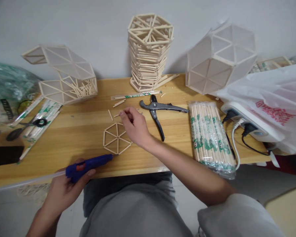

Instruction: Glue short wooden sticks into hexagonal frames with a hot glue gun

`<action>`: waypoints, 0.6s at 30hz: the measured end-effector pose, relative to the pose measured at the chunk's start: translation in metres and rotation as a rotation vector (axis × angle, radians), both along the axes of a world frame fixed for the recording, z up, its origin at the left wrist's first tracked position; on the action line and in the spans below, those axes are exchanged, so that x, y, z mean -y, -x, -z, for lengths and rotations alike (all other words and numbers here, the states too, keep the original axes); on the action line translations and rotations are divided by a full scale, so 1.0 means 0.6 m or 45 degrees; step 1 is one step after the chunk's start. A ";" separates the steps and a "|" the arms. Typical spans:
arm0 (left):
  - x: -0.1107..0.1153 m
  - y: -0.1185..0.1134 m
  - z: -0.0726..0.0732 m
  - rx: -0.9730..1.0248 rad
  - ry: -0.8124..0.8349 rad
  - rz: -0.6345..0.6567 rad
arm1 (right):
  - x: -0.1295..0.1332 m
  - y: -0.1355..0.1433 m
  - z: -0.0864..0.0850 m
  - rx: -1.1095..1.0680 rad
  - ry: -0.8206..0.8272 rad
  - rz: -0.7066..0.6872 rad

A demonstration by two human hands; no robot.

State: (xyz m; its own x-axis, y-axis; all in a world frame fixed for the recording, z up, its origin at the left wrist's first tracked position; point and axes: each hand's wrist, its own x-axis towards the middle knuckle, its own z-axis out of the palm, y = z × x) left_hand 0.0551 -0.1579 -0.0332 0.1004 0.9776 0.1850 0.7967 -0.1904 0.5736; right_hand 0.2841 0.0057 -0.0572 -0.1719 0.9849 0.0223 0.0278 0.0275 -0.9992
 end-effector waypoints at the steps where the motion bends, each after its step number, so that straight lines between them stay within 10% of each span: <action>1: 0.000 0.000 -0.001 0.001 -0.002 -0.001 | 0.000 0.000 0.000 -0.001 0.001 -0.004; 18: 0.004 0.005 -0.006 0.026 0.055 -0.064 | 0.000 0.000 0.000 -0.023 0.015 -0.015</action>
